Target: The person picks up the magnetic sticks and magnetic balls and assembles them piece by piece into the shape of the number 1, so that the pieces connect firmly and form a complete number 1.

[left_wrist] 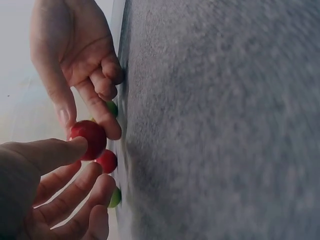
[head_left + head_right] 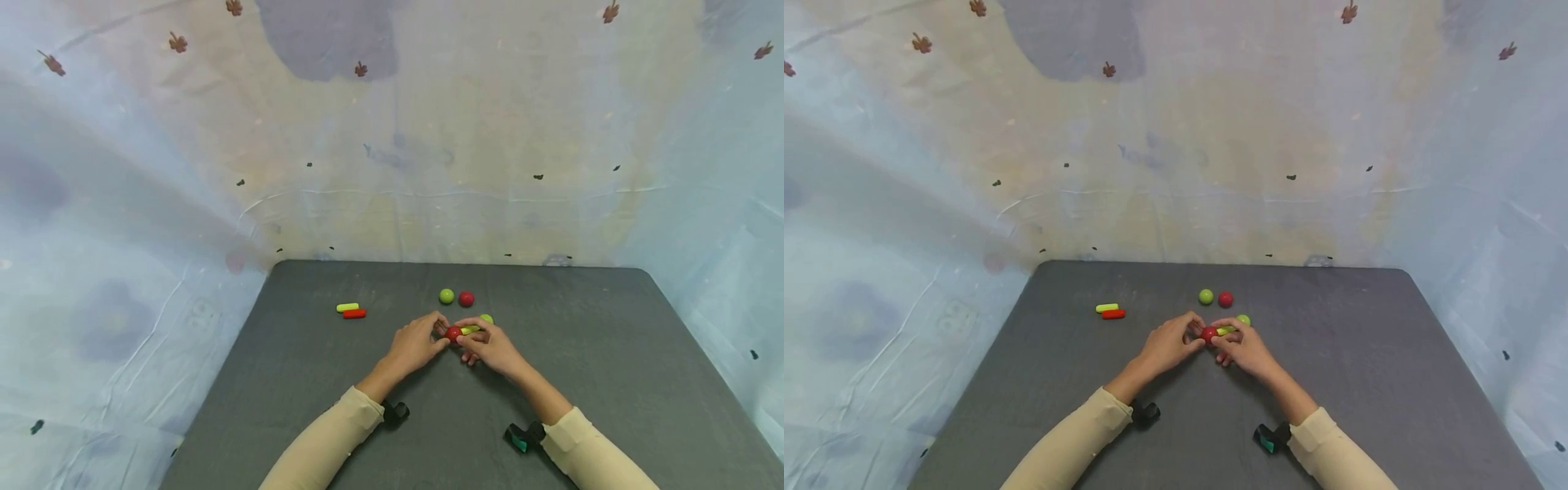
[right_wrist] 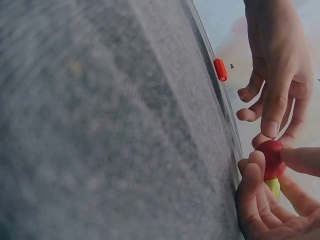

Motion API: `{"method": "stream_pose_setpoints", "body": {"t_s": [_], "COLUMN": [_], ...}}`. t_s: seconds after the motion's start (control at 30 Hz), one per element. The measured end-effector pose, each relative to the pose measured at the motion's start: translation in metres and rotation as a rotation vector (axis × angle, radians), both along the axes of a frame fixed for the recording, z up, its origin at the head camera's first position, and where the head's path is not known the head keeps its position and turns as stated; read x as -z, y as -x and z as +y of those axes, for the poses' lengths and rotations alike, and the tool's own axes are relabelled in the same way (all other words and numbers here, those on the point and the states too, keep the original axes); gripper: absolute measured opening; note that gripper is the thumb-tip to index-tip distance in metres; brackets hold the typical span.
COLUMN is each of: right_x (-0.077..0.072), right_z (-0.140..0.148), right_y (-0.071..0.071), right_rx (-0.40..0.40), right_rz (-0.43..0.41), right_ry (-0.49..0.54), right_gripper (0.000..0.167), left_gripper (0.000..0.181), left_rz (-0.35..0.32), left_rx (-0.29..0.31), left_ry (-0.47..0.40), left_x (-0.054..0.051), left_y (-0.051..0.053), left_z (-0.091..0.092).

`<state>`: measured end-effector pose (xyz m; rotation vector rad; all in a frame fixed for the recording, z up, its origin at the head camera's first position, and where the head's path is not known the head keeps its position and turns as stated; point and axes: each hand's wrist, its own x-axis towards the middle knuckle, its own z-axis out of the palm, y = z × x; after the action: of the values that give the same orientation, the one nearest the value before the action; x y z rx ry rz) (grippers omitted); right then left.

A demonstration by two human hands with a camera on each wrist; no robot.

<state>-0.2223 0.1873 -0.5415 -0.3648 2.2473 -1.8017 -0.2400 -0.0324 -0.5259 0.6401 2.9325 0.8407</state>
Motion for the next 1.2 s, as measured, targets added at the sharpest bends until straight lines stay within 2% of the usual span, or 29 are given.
{"method": "stream_pose_setpoints", "body": {"t_s": [0.37,0.67,0.8,1.07,1.2], "right_x": [0.003,-0.001,-0.002,-0.002,-0.001], "right_z": [0.0,-0.001,-0.001,-0.001,-0.001], "right_y": [0.001,0.0,-0.001,-0.001,-0.001], "right_rx": [0.03,0.055,0.069,0.08,0.074], "right_rz": [-0.006,-0.023,-0.035,-0.041,-0.036], "right_ry": [-0.003,-0.009,-0.008,-0.002,-0.014], "right_gripper": [0.041,0.04,0.04,0.043,0.045], "left_gripper": [0.016,0.014,0.015,0.017,0.022], "left_rz": [-0.002,0.002,0.021,0.102,0.11], "left_rx": [-0.008,-0.073,-0.102,-0.155,-0.187], "left_ry": [0.018,0.053,0.063,0.078,0.1], "left_x": [0.0,0.001,-0.002,-0.005,-0.005], "left_y": [0.009,0.016,0.019,0.026,0.032], "left_z": [-0.026,-0.057,-0.071,-0.1,-0.112]}}
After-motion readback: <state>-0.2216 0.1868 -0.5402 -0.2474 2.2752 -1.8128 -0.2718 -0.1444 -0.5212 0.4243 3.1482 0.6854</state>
